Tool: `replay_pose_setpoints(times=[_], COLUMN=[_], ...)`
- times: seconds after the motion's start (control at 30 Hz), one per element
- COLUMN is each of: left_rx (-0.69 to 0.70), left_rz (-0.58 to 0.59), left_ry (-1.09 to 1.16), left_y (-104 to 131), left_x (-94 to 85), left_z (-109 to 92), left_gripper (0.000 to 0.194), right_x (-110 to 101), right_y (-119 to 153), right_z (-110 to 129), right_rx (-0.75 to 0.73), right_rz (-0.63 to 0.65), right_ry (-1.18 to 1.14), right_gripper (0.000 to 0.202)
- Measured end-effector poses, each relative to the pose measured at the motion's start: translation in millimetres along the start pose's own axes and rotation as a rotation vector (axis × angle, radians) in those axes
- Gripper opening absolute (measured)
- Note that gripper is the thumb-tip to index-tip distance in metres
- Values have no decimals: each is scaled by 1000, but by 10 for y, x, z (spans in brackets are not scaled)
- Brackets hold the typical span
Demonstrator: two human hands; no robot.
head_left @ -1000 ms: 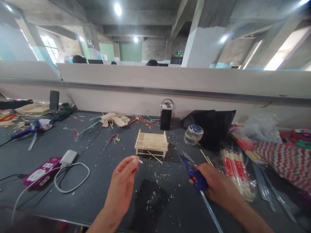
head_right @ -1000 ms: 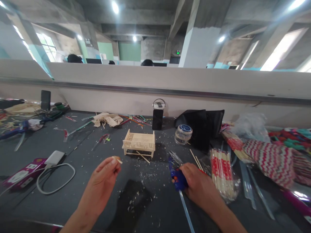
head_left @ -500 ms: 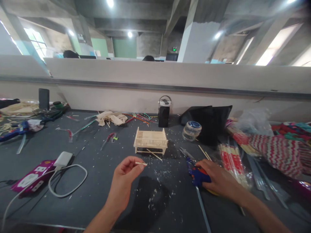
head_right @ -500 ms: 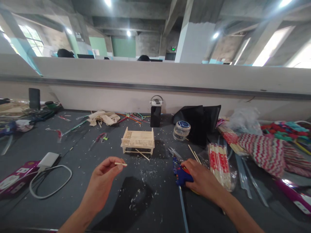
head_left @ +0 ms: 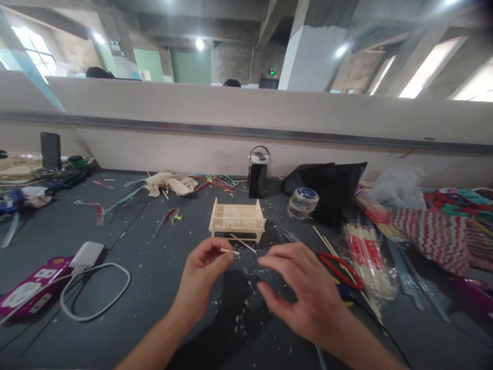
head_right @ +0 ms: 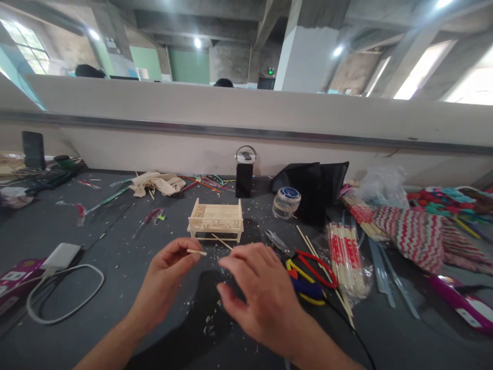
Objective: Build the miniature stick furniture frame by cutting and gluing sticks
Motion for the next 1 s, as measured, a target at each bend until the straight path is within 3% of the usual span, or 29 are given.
replay_pose_setpoints(times=[0.1, 0.23, 0.6, 0.73, 0.8, 0.93, 1.0], left_rx=[-37, -67, -99, -94, 9, 424, 527], left_rz=[14, 15, 20, 39, 29, -47, 1], left_ry=[66, 105, 139, 22, -172, -687, -861], left_y=[28, 49, 9, -15, -69, -283, -459], left_x=[35, 25, 30, -25, -108, -274, -290], left_z=[69, 146, 241, 200, 74, -359, -458], left_gripper=[6, 7, 10, 14, 19, 39, 52], right_x=[213, 378, 552, 598, 611, 631, 680], right_y=[-170, -221, -261, -309, -359, -505, -574], right_z=[176, 164, 48, 1, -68, -226, -282], right_rx=[-16, 4, 30, 38, 64, 94, 88], right_rz=[-26, -41, 22, 34, 26, -38, -38], right_ry=[62, 130, 112, 111, 137, 249, 290], right_gripper=[21, 13, 11, 8, 7, 6, 4])
Point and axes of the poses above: each hand's wrist, its own y-axis away from the middle knuckle, its own x-axis out of the palm, z = x × y, the point moved 7 cm from there along -y, towards the middle knuckle, and after that the axes turned 2 degrees about y, right-handed, at the moved point
